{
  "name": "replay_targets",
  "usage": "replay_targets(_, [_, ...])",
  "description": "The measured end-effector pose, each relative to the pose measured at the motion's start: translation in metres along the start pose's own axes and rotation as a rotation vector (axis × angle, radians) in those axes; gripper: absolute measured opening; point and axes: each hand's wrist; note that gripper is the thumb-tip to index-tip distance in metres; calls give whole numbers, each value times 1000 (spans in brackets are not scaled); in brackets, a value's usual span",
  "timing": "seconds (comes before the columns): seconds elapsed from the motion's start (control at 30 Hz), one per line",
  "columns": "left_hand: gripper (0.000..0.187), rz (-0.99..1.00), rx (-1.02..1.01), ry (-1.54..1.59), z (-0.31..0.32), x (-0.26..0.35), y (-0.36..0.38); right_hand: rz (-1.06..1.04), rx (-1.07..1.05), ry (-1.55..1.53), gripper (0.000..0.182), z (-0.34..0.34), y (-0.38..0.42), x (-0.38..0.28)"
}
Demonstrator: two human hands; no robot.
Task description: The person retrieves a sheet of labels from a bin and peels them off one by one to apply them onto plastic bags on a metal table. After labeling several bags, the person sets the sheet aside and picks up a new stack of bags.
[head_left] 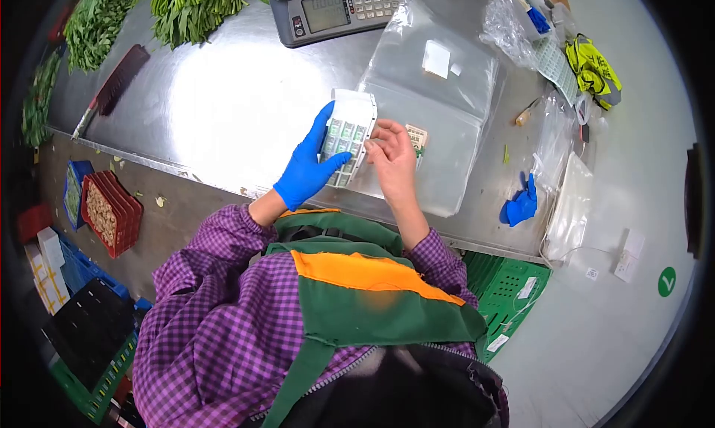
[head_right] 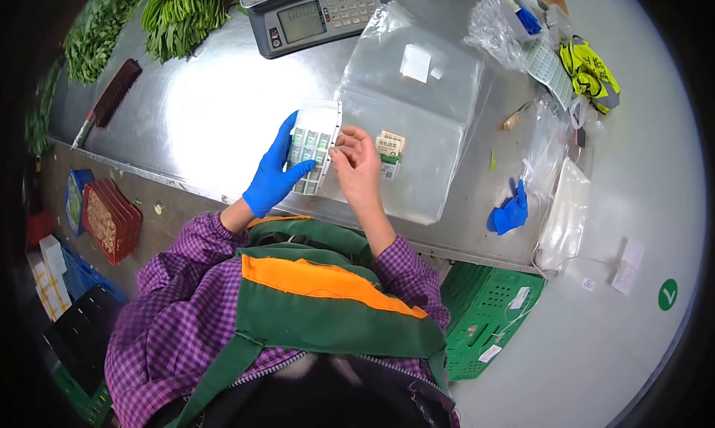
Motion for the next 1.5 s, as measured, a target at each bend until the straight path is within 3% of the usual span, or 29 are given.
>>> replay_targets(0.07, [77,-129,-64,63,-6,17,0,7,41,10,40,-5,2,0])
replay_targets(0.13, [75,-65,-3,57,-5,13,-3,-47,37,-39,37,-8,5,0])
replay_targets(0.27, [63,-27,-107,-44,-6,12,-6,-77,-9,16,37,-6,7,2])
replay_targets(0.33, [59,93,-99,-28,-1,7,-8,-29,-41,20,39,-6,8,3])
replay_targets(0.4, [57,56,-122,39,-3,9,-8,-26,-50,36,40,-10,10,7])
replay_targets(0.47, [51,-174,-317,119,-10,15,-12,-22,-58,53,41,-14,13,10])
replay_targets(0.53, [43,-214,-299,167,-5,5,-11,-37,-88,185,36,-15,16,8])
replay_targets(0.67, [26,-308,-304,207,-5,-7,-11,-56,-3,135,28,-9,21,6])
replay_targets(0.73, [24,-326,-295,233,-8,-2,-11,-40,-11,220,20,-11,22,5])
replay_targets(0.87, [21,-427,-236,316,-9,-3,-11,23,-10,280,17,-23,19,13])
replay_targets(0.97, [21,-398,-212,229,-10,4,-9,164,-27,423,17,-15,18,-4])
replay_targets(1.03, [21,-374,-225,163,-10,1,-8,-172,26,592,14,-1,18,-17])
replay_targets(1.13, [24,-340,-244,70,-9,0,-7,-168,-90,617,12,-2,16,-22])
replay_targets(1.27, [27,-301,-332,47,-10,-3,-8,-180,-86,627,11,-6,17,-18])
replay_targets(1.33, [31,-246,-306,30,-6,-12,-8,-422,-122,965,10,-11,18,-21])
replay_targets(1.47, [29,-386,-321,54,-1,-22,-11,-475,-153,1020,8,-8,28,-22])
replay_targets(1.5, [28,-402,-328,21,-1,-21,-13,-360,-99,827,15,-9,29,-20])
Point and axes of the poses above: each hand's wrist, its own y-axis away from the middle knuckle, its own z-axis out of the palm, x = y × z, and after that the axes turned 12 degrees about -y, right-handed
